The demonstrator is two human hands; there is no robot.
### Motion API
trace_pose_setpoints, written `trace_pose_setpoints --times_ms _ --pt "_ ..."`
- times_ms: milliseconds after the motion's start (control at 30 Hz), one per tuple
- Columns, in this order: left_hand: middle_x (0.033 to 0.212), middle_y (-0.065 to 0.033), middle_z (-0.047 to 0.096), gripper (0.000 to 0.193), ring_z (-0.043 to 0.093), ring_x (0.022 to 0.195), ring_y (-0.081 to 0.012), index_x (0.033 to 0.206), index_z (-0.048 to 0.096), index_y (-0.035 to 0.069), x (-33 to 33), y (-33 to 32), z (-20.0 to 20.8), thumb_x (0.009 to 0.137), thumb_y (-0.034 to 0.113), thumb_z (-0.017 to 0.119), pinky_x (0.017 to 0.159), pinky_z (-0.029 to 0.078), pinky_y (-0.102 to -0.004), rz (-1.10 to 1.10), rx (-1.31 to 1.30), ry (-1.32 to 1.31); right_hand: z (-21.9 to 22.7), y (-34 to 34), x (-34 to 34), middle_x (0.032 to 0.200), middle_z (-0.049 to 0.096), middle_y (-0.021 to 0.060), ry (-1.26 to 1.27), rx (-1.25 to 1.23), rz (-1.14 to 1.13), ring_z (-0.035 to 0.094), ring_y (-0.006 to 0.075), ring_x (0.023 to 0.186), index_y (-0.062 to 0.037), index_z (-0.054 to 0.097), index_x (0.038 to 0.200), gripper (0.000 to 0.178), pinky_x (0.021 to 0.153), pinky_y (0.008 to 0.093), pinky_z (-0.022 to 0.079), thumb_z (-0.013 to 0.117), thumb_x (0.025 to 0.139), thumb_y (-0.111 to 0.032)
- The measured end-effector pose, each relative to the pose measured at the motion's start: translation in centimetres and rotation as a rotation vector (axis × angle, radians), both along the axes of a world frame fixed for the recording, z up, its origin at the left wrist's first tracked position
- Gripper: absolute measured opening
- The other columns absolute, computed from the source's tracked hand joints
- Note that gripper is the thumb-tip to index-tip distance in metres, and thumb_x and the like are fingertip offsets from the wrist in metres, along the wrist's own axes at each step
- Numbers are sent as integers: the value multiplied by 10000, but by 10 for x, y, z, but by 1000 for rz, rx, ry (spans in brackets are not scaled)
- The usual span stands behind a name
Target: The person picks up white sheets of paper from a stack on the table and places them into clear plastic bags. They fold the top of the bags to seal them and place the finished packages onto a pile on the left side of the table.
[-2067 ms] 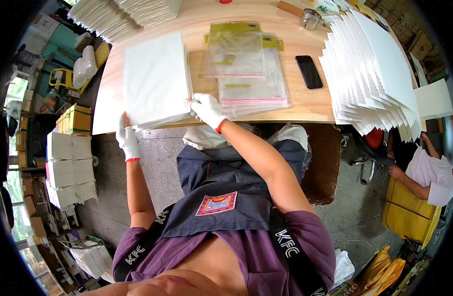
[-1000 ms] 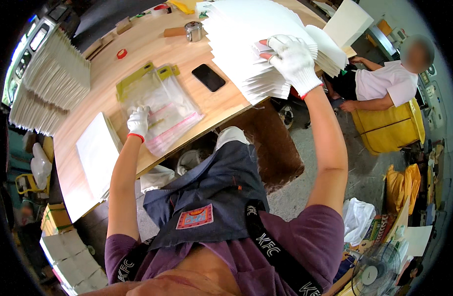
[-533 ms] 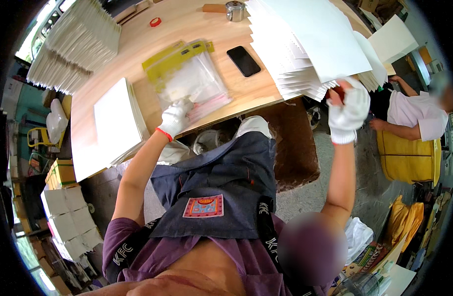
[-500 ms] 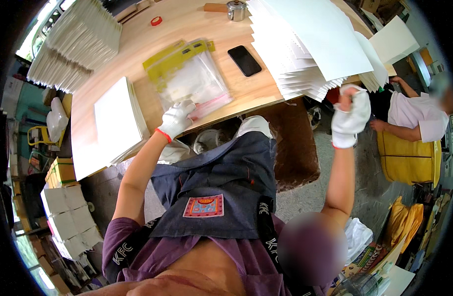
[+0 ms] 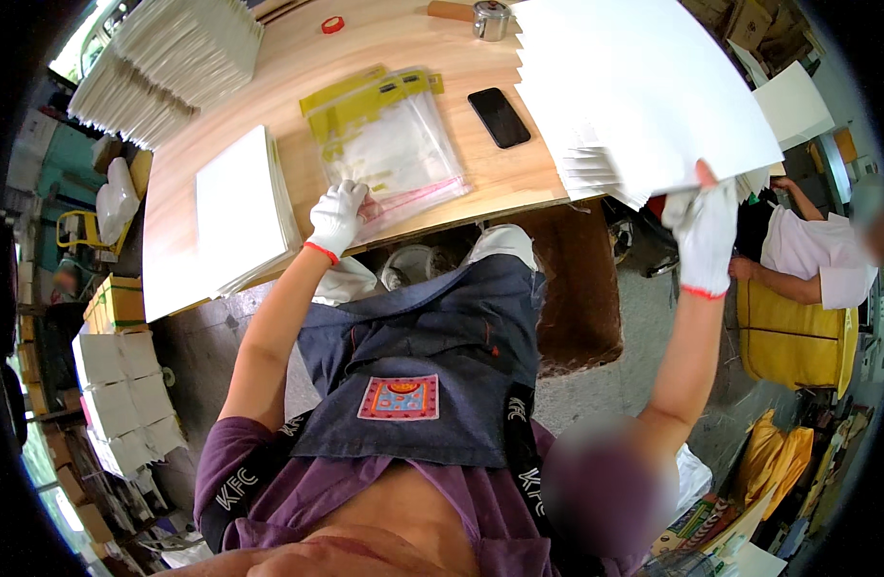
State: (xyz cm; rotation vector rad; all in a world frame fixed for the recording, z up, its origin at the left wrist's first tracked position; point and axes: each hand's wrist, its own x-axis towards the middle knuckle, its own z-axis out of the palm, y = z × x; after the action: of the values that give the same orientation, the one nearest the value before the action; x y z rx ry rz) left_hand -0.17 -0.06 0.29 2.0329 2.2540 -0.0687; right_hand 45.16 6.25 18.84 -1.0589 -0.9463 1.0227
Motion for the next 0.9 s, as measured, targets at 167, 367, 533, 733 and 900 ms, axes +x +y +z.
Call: trace_pose_setpoints --times_ms 167,367,533,733,900 --pt "1100 -82 557 308 580 1015 -296 1055 584 203 10 -13 19 762 241 670 740 537 -428 11 49 -65 -46 -69 -29 1104 609 137 8 -238 452 604 221 1014 54 413 1299 491 895 334 494 546 854 -104" --pt "1012 -71 585 323 572 1003 -309 990 581 147 -19 -5 -21 680 72 638 786 498 -447 -18 224 -211 -139 -102 -60 1105 612 123 279 -585 749 610 197 977 53 471 1246 495 848 313 496 605 826 -172" --pt "1040 -54 573 306 536 1029 -287 988 598 158 -19 -18 -9 696 69 621 815 489 -423 -46 327 -204 -169 -121 -69 934 643 82 437 -664 606 631 129 749 6 532 1150 371 635 237 510 611 843 -186" --pt "869 -81 568 221 583 801 -284 900 609 114 -20 -7 16 738 -18 536 685 488 -369 -54 392 -527 -175 -130 -98 993 637 60 628 -722 377 648 111 772 -9 530 1135 269 629 223 543 571 895 -125" --pt "841 -98 554 305 561 676 -272 972 617 110 -23 -9 33 740 -47 496 630 473 -354 -124 380 -675 -174 -131 -110 1108 605 73 662 -680 394 652 151 874 -29 498 1199 305 651 267 562 548 921 -144"
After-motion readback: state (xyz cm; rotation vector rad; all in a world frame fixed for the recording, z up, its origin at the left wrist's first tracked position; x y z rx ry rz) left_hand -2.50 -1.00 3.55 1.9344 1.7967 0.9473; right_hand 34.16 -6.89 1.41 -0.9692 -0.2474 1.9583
